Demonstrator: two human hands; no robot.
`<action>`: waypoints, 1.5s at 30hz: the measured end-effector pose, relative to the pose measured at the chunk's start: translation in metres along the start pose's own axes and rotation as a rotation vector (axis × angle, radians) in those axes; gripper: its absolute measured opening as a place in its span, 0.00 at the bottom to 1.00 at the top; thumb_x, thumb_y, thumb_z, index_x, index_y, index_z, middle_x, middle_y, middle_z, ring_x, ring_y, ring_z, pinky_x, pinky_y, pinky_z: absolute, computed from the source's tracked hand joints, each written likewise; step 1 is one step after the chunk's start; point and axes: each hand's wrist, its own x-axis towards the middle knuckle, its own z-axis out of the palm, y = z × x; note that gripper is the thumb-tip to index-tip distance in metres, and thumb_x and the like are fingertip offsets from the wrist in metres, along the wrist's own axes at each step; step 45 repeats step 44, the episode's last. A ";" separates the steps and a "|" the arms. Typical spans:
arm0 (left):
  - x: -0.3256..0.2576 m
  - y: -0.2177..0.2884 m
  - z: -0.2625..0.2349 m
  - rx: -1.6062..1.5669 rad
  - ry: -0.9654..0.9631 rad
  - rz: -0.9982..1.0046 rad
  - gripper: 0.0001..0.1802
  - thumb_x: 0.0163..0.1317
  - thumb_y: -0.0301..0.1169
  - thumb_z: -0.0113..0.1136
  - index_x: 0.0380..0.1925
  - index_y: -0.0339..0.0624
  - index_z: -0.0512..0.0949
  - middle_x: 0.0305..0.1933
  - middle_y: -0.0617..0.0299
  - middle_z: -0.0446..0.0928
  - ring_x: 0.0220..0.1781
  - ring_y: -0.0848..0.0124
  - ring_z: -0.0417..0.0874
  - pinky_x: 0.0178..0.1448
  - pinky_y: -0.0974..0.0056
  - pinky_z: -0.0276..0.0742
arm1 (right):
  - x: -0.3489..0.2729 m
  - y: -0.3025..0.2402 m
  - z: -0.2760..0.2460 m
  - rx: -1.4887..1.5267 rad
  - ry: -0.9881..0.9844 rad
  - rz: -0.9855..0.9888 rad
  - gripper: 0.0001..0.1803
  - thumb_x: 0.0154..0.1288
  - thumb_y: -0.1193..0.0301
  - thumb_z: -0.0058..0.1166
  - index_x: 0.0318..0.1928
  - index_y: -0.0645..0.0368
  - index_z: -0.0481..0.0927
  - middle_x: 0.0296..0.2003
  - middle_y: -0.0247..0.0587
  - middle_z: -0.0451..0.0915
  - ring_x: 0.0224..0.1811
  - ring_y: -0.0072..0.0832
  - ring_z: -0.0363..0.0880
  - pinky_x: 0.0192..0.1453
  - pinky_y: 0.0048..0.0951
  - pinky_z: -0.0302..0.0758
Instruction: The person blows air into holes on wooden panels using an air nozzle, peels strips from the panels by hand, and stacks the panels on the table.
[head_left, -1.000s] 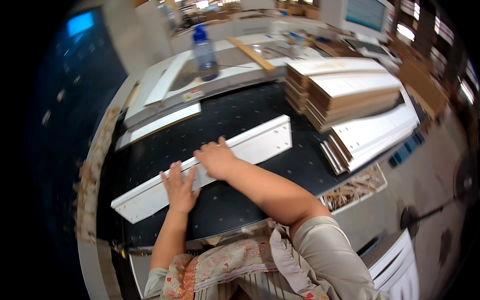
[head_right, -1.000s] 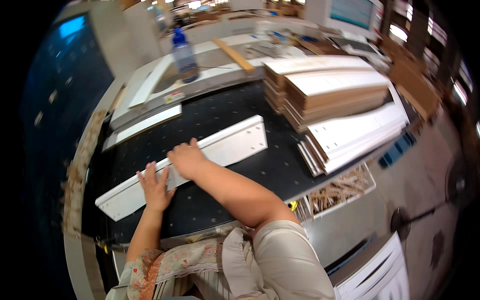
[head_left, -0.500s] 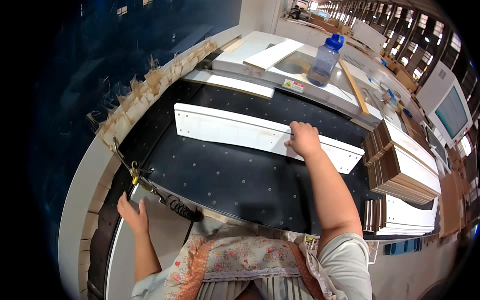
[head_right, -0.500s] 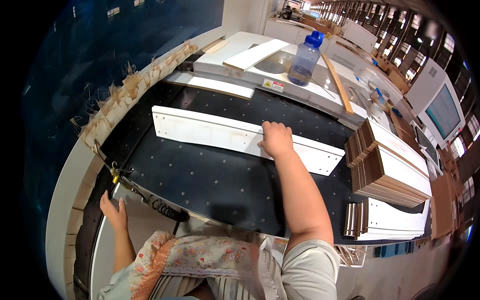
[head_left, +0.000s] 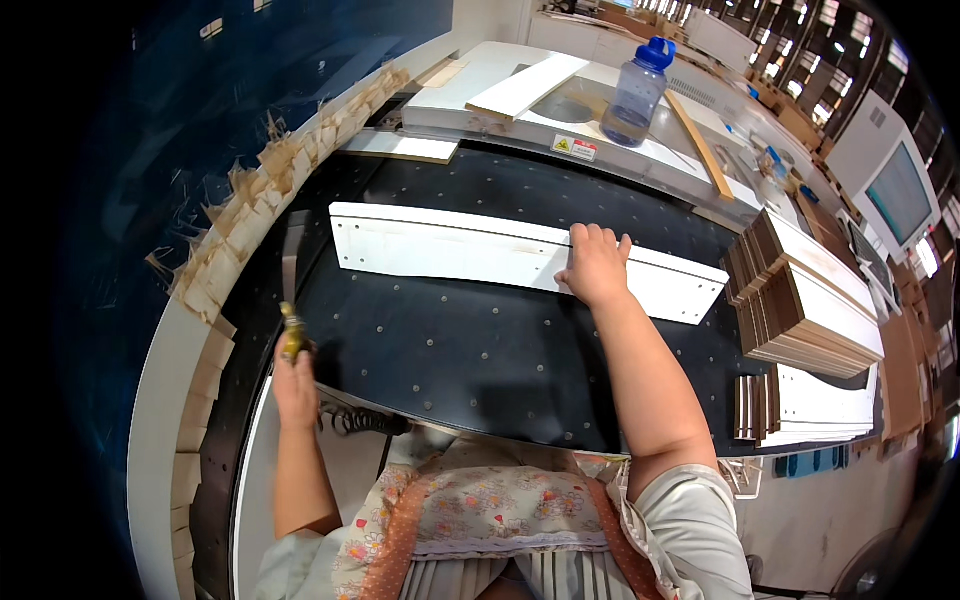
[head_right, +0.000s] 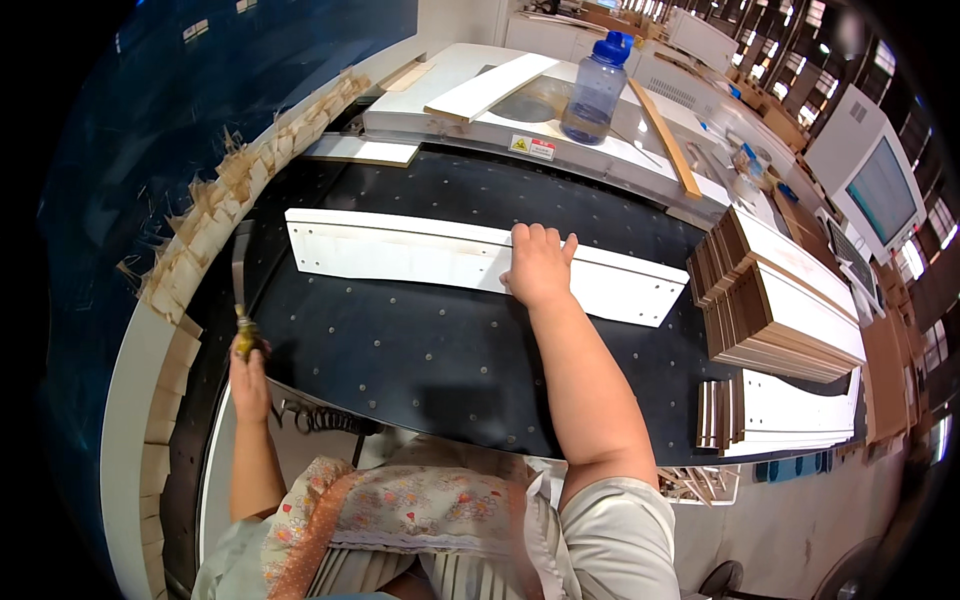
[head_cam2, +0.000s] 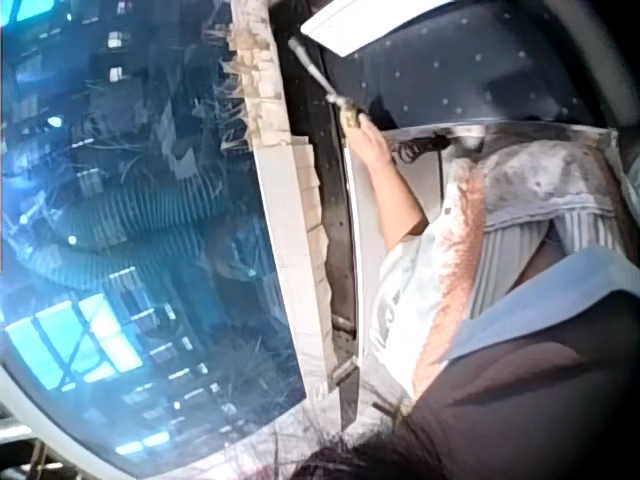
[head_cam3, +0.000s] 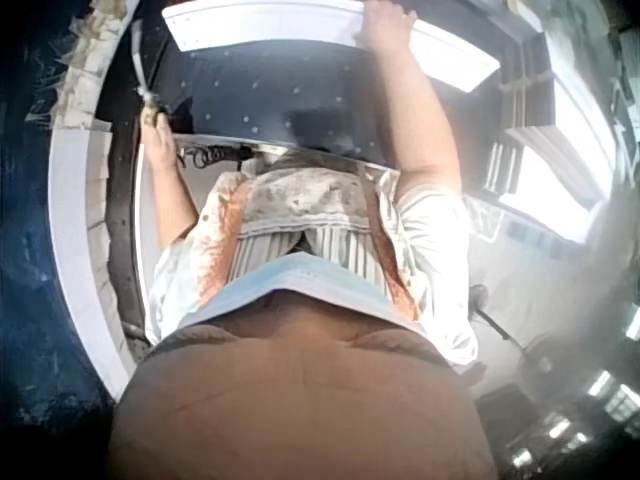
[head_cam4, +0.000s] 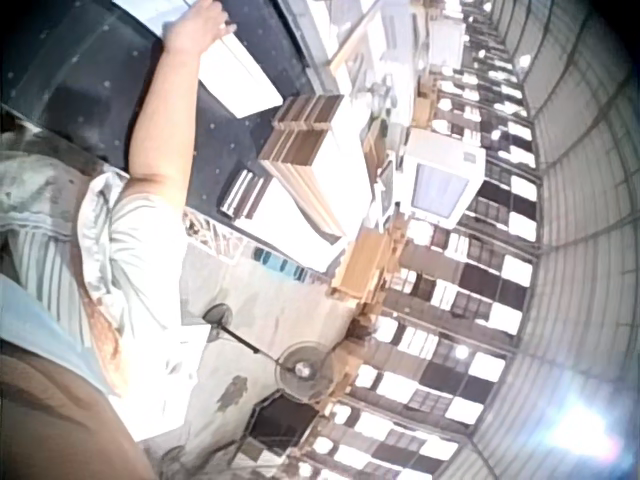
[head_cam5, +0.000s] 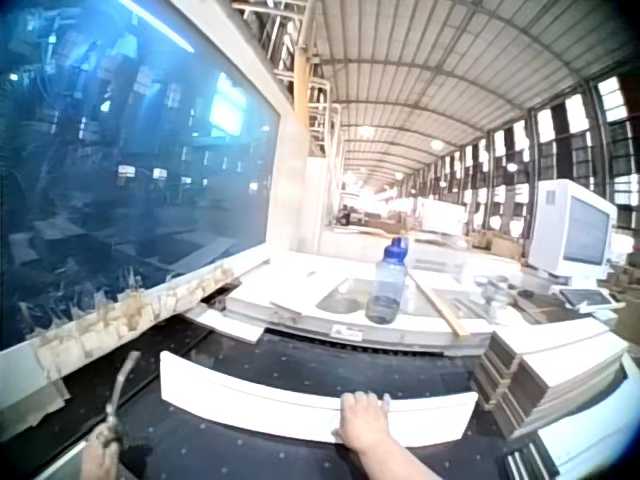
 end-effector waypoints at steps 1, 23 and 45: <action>-0.002 0.019 0.015 0.163 -0.109 0.007 0.19 0.62 0.27 0.46 0.52 0.33 0.67 0.46 0.50 0.74 0.47 0.61 0.76 0.53 0.61 0.70 | 0.000 0.002 0.001 0.012 0.031 -0.012 0.33 0.38 0.65 0.70 0.48 0.55 0.69 0.46 0.39 0.71 0.54 0.39 0.66 0.64 0.57 0.52; 0.028 0.038 0.028 0.707 -0.274 -0.167 0.16 0.65 0.40 0.43 0.40 0.36 0.65 0.31 0.41 0.76 0.36 0.43 0.76 0.39 0.46 0.70 | -0.004 0.001 -0.004 0.060 0.032 -0.040 0.34 0.37 0.66 0.70 0.48 0.56 0.69 0.45 0.39 0.71 0.54 0.38 0.65 0.65 0.55 0.50; 0.049 0.014 0.000 0.624 -0.275 -0.242 0.18 0.65 0.41 0.45 0.41 0.35 0.66 0.33 0.41 0.75 0.40 0.44 0.74 0.42 0.50 0.68 | -0.001 0.005 0.005 0.033 0.050 -0.065 0.39 0.34 0.63 0.71 0.50 0.57 0.69 0.45 0.40 0.72 0.53 0.39 0.66 0.64 0.52 0.52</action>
